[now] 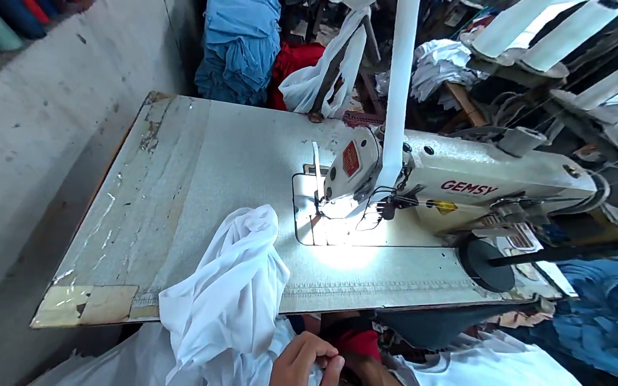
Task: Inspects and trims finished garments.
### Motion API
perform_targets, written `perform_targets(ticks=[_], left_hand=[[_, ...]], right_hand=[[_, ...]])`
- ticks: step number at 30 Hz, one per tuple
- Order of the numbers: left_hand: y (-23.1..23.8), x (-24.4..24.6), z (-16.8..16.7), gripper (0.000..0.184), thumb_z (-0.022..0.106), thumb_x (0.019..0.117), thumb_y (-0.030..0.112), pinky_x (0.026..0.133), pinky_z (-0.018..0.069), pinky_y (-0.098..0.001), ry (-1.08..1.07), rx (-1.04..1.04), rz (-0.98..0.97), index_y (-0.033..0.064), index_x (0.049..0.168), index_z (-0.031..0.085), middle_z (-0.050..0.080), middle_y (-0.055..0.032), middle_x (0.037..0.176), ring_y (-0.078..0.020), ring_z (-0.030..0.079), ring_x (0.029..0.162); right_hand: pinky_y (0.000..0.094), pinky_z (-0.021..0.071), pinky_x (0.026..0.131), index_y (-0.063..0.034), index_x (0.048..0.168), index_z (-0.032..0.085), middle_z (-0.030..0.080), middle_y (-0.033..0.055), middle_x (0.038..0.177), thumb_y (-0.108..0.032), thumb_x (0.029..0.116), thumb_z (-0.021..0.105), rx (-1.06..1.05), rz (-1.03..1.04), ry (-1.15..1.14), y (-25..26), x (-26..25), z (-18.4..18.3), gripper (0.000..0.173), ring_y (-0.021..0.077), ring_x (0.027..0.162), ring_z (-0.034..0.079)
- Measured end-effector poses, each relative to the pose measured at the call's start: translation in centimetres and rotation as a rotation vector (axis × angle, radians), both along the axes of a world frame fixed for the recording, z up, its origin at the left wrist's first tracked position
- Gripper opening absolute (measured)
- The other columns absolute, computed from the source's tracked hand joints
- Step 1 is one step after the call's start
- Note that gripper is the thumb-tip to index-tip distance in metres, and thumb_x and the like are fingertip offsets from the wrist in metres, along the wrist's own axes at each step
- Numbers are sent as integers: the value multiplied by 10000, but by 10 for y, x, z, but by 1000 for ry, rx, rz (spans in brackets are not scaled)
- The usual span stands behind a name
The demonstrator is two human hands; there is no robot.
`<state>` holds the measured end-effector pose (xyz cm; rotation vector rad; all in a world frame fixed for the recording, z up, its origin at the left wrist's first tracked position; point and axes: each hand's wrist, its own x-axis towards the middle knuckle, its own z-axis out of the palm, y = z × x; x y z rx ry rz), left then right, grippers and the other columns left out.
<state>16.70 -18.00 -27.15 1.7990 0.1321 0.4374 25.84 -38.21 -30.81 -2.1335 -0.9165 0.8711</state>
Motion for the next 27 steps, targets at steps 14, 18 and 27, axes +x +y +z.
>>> perform_targets(ticks=[14, 18, 27], left_hand=[[-16, -25, -25, 188, 671, 996, 181, 817, 609, -324, 163, -16, -108, 0, 1013, 723, 717, -114, 968, -153, 705, 862], [-14, -27, -23, 187, 668, 999, 183, 818, 613, -319, 155, -18, -84, 5, 1012, 722, 719, -107, 971, -148, 707, 862], [1, -27, -19, 162, 681, 984, 165, 815, 616, -293, 129, 19, -24, 9, 1000, 720, 717, -88, 965, -118, 706, 870]], right_hand=[[518, 564, 954, -81, 1272, 705, 748, 123, 1134, -252, 1015, 622, -94, 13, 55, -8, 2, -10, 319, 252, 1045, 722], [510, 563, 962, -74, 1271, 705, 751, 124, 1130, -250, 1014, 627, -100, 19, 43, -6, 1, -9, 321, 246, 1049, 723], [477, 562, 984, -98, 1281, 706, 743, 93, 1183, -226, 1010, 629, -73, 16, 31, -1, 0, 1, 309, 210, 1078, 715]])
